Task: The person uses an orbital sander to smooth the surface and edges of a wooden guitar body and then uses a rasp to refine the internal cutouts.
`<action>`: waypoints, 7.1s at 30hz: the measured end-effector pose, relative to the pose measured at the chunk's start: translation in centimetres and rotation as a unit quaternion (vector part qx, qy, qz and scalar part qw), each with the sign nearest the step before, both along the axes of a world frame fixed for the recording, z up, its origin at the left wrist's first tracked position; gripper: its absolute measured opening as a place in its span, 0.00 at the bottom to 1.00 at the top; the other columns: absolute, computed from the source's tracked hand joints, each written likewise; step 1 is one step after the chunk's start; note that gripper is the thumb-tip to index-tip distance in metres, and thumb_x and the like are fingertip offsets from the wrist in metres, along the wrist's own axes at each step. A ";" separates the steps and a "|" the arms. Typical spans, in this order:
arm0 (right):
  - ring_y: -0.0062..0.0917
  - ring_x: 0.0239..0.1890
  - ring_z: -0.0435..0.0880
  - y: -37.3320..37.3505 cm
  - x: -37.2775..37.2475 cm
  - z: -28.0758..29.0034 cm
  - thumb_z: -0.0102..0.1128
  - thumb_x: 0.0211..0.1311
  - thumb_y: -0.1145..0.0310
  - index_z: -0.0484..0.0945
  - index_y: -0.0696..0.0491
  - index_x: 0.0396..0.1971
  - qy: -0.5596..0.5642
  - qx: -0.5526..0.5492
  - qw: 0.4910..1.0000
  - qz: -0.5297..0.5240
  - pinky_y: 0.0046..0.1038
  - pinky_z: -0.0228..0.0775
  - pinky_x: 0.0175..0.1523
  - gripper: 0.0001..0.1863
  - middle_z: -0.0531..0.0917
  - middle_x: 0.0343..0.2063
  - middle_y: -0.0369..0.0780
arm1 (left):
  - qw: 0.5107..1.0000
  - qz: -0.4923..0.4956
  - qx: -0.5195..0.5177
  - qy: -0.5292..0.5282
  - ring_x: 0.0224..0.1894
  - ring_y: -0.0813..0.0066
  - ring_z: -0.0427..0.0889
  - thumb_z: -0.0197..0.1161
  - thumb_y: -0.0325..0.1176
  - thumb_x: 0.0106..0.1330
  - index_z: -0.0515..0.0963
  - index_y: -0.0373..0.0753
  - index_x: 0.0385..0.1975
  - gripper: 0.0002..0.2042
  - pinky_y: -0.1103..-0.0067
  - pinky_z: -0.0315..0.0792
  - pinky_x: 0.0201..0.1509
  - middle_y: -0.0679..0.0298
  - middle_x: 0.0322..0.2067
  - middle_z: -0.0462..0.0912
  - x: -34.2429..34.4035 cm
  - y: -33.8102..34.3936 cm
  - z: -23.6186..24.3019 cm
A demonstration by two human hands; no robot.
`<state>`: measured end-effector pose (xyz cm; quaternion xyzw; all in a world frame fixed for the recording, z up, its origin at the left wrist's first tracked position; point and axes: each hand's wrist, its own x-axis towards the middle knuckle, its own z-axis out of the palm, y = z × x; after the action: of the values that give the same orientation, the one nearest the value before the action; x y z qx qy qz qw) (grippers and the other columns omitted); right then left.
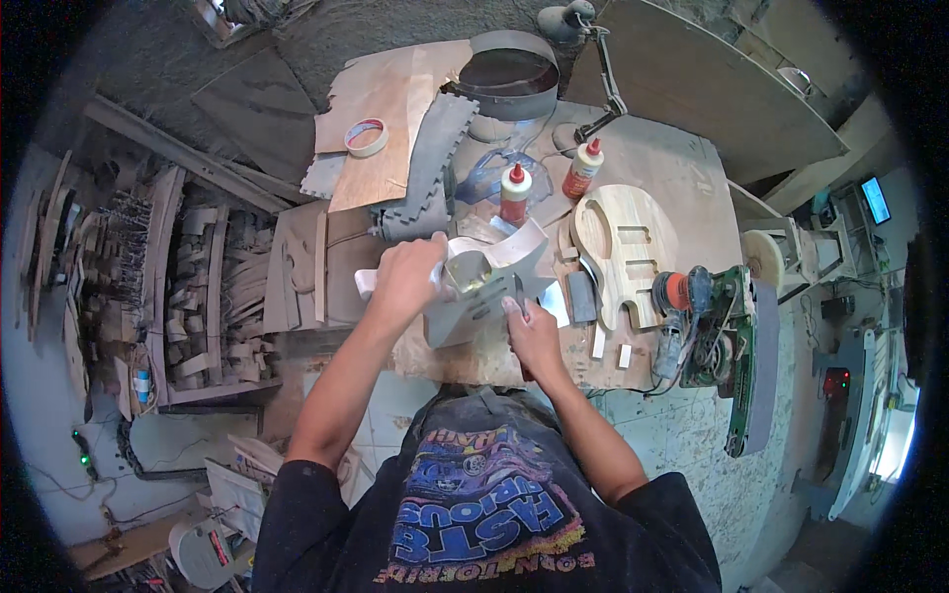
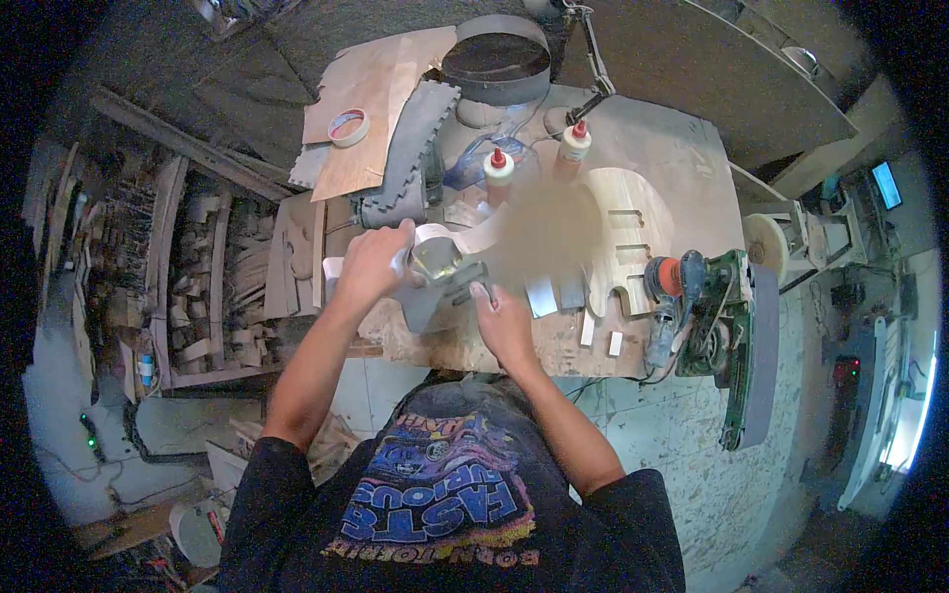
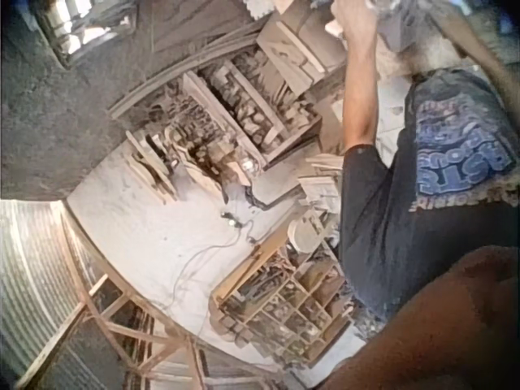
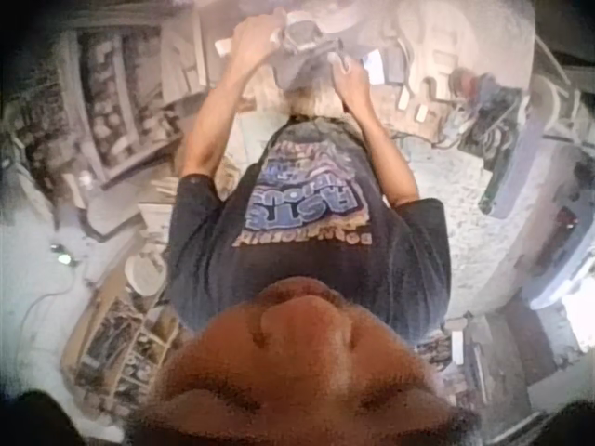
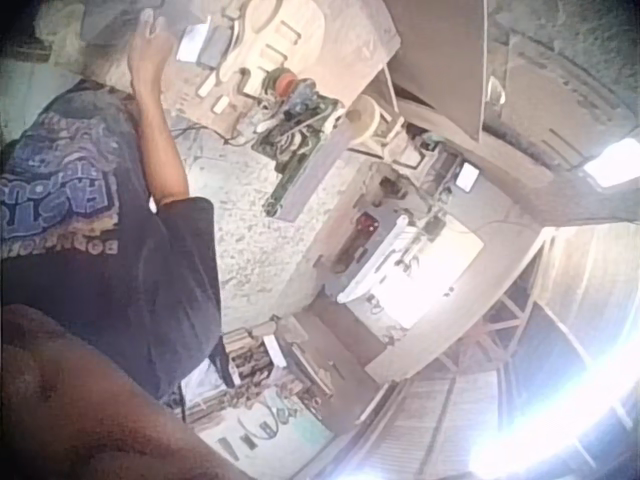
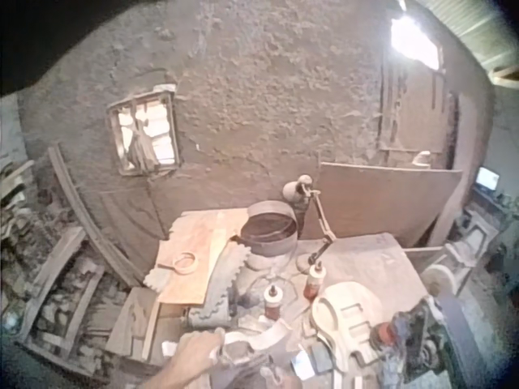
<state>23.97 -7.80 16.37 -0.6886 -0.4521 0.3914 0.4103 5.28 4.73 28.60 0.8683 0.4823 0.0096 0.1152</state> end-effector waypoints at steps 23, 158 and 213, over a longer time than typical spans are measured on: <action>0.21 0.27 0.75 -0.1 0.5 -0.2 0.53 0.74 0.59 0.78 0.60 0.41 0.047 -0.027 0.997 0.056 0.29 0.70 0.34 0.17 0.76 0.24 0.38 | 0.999 0.009 0.021 0.024 0.39 0.47 0.89 0.75 0.34 0.52 0.74 0.31 0.42 0.21 0.58 0.81 0.42 0.47 0.33 0.87 0.9 -0.4 -0.8; 0.63 0.32 0.82 -5.2 0.6 5.9 0.53 0.71 0.71 0.71 0.67 0.36 -0.149 -0.116 0.963 0.194 0.57 0.73 0.40 0.12 0.81 0.24 0.64 | 0.997 0.070 -0.001 0.012 0.33 0.45 0.86 0.60 0.22 0.60 0.67 0.34 0.42 0.13 0.57 0.78 0.34 0.48 0.30 0.81 4.3 -7.2 -0.5; 0.30 0.19 0.82 -5.3 3.7 4.5 0.49 0.79 0.58 0.72 0.58 0.41 0.113 -0.234 0.951 0.165 0.35 0.74 0.27 0.16 0.80 0.20 0.42 | 0.998 0.055 0.010 0.035 0.34 0.46 0.88 0.61 0.21 0.60 0.69 0.34 0.41 0.11 0.59 0.81 0.35 0.48 0.32 0.84 5.0 -7.8 0.1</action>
<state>27.66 -13.07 20.89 -0.6322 -0.4059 0.6239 0.2152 10.26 -3.10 28.75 0.8415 0.5329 -0.0101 0.0887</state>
